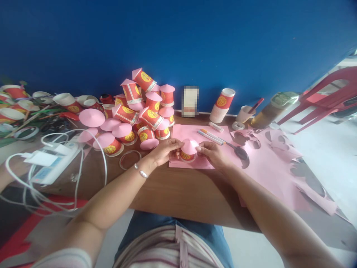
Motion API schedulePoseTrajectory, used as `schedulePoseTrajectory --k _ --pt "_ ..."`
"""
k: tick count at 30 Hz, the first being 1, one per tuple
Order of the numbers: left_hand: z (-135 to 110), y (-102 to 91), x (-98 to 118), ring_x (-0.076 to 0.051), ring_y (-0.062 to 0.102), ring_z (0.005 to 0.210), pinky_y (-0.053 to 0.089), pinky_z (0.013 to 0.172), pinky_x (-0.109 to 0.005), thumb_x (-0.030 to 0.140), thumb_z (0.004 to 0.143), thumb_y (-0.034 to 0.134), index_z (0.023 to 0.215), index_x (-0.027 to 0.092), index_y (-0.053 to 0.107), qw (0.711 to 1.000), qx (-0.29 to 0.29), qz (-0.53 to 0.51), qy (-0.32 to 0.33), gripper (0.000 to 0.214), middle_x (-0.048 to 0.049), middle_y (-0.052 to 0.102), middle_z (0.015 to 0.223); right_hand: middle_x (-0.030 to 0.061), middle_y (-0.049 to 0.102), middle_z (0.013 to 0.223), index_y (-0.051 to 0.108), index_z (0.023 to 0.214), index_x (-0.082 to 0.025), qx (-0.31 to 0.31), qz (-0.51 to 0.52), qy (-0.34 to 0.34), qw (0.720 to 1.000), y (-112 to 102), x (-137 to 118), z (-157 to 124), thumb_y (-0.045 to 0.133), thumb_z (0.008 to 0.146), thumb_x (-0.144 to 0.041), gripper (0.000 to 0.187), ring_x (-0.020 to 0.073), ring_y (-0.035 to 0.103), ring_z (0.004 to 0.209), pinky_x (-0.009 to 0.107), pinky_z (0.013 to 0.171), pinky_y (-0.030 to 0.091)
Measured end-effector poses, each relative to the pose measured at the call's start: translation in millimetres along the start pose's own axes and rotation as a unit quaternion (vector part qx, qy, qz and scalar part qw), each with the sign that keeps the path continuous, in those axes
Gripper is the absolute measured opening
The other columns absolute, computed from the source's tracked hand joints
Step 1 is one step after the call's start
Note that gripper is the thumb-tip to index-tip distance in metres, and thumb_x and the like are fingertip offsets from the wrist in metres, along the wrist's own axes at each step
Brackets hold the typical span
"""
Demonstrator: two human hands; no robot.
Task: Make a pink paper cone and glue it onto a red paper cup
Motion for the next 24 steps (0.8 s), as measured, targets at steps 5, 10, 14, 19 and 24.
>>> schedulePoseTrajectory --k 5,10,14,19,24 --pt "0.6 1.3 0.4 -0.006 0.053 0.052 0.047 0.05 -0.019 0.041 0.058 0.099 0.071 0.015 0.058 1.0 -0.011 0.0 0.006 0.05 0.0047 0.057 0.058 -0.0004 0.062 0.071 0.068 0.074 -0.02 -0.003 -0.008 -0.001 1.0 -0.2 1.3 1.2 0.083 0.073 -0.061 0.043 0.0148 0.051 0.069 0.03 0.068 0.041" --pt "1.6 1.3 0.8 -0.007 0.052 0.053 0.05 0.054 -0.021 0.044 0.058 0.098 0.072 0.015 0.058 1.0 -0.012 0.011 0.011 0.052 0.0049 0.056 0.059 -0.0006 0.062 0.071 0.069 0.074 -0.02 -0.003 -0.026 -0.013 1.0 -1.0 -1.8 0.6 0.081 0.076 -0.06 0.042 0.0148 0.052 0.07 0.03 0.069 0.04" --pt "0.0 -0.9 2.7 -0.007 0.049 0.054 0.046 0.053 -0.022 0.05 0.06 0.095 0.075 0.015 0.059 0.998 -0.005 0.054 0.017 0.052 0.0051 0.053 0.06 -0.0002 0.063 0.071 0.069 0.071 -0.02 -0.003 -0.08 -0.017 0.997 -3.4 -9.6 -2.1 0.078 0.079 -0.061 0.042 0.0157 0.054 0.071 0.031 0.07 0.041" --pt "-11.4 -11.9 28.6 -0.01 0.052 0.061 0.044 0.059 -0.023 0.058 0.084 0.075 0.082 0.017 0.062 0.966 0.089 0.185 0.157 0.043 0.0018 0.057 0.068 0.0009 0.058 0.061 0.06 0.062 -0.022 0.122 -0.141 -0.075 0.98 -24.3 -27.7 -5.8 0.067 0.085 -0.069 0.053 0.0175 0.054 0.063 0.035 0.067 0.044" --pt "-32.4 3.9 55.3 -0.021 0.062 0.108 0.049 0.096 -0.03 0.043 0.086 0.077 0.115 0.023 0.073 0.875 0.127 0.333 0.327 0.036 -0.0083 0.067 0.118 0.0096 0.072 0.112 0.077 0.106 -0.026 0.203 -0.193 -0.222 0.934 -22.2 -48.3 -16.9 0.07 0.087 -0.065 0.044 0.0286 0.067 0.106 0.046 0.09 0.054"
Point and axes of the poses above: each hand's wrist, its own z-axis towards the middle knuckle, its own y-axis out of the palm, x = y × z, the point moved 8 cm from there along z, towards the middle knuckle
